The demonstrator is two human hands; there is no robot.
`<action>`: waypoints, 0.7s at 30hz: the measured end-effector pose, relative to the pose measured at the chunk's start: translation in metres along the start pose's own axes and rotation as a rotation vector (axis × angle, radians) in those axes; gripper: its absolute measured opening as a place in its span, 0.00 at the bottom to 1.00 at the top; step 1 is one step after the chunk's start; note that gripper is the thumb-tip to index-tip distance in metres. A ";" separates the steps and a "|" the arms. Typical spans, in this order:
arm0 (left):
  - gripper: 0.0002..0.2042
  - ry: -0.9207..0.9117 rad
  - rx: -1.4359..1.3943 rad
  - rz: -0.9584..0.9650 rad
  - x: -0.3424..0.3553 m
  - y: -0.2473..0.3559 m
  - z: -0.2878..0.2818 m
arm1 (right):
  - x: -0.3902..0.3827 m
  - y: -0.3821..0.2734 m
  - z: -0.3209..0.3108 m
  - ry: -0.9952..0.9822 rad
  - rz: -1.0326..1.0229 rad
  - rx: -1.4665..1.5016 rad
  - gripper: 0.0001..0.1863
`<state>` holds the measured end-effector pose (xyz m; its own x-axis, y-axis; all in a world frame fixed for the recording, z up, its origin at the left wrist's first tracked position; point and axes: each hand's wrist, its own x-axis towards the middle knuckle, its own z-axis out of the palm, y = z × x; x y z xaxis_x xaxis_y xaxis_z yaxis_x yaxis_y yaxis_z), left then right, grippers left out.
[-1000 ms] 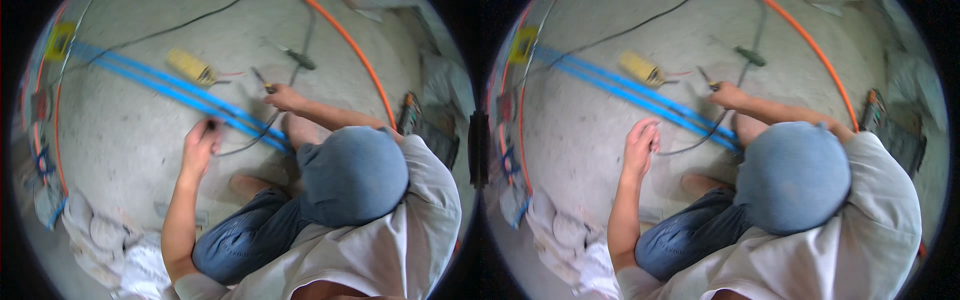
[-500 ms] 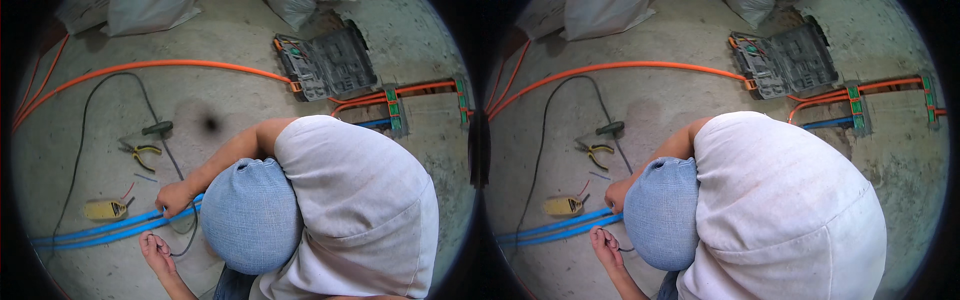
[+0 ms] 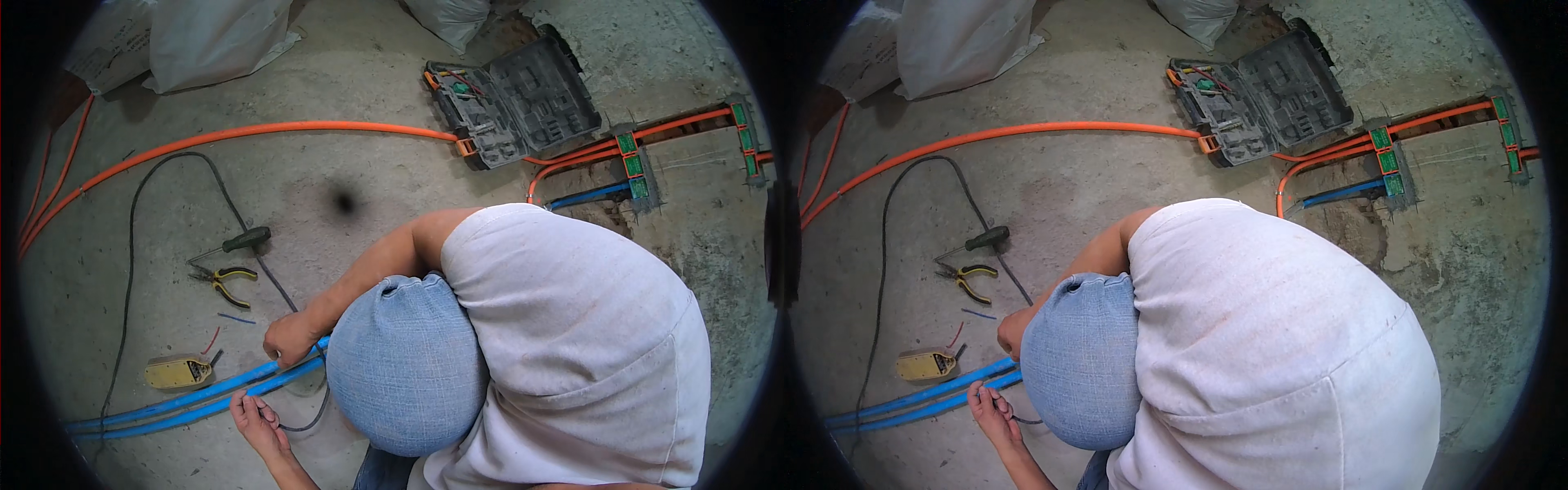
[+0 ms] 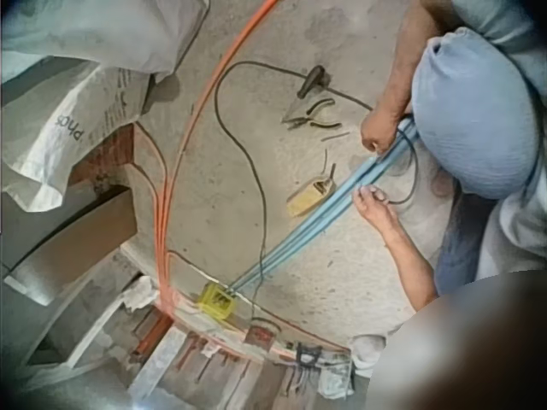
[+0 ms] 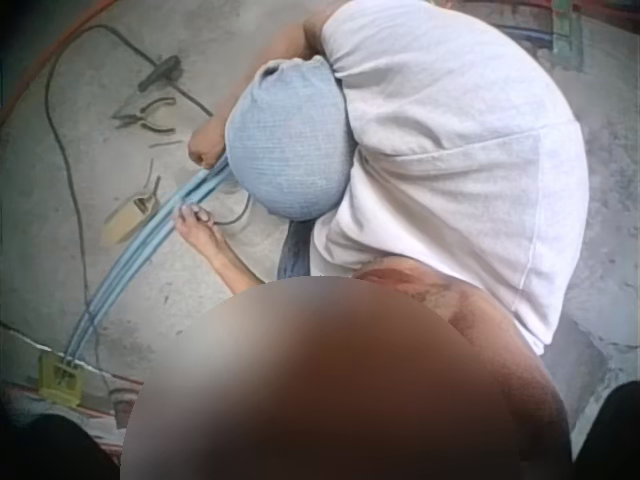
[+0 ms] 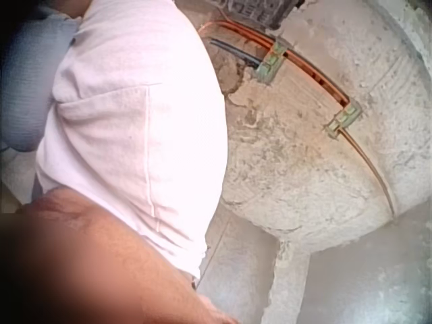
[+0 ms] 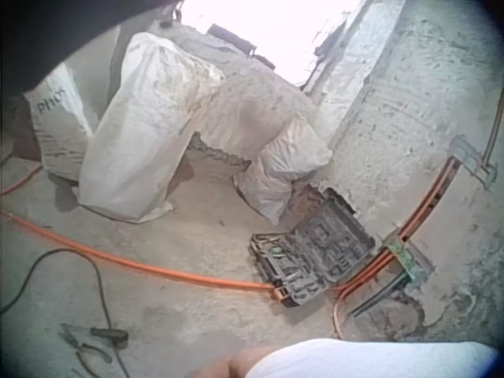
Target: Stripping and connecting electrical wires to a power strip on a construction site.
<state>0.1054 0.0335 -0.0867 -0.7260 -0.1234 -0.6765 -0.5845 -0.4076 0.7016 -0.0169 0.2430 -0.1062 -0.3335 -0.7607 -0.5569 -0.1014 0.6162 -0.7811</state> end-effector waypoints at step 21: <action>0.10 0.635 -0.001 0.076 -0.010 -0.034 -0.082 | -0.041 0.126 0.047 0.265 -0.553 -0.162 0.16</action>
<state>0.1623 -0.0254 -0.1226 -0.4093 -0.6640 -0.6258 -0.5391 -0.3774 0.7530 0.0274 0.3423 -0.1956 -0.4102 -0.9117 0.0222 -0.4587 0.1852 -0.8691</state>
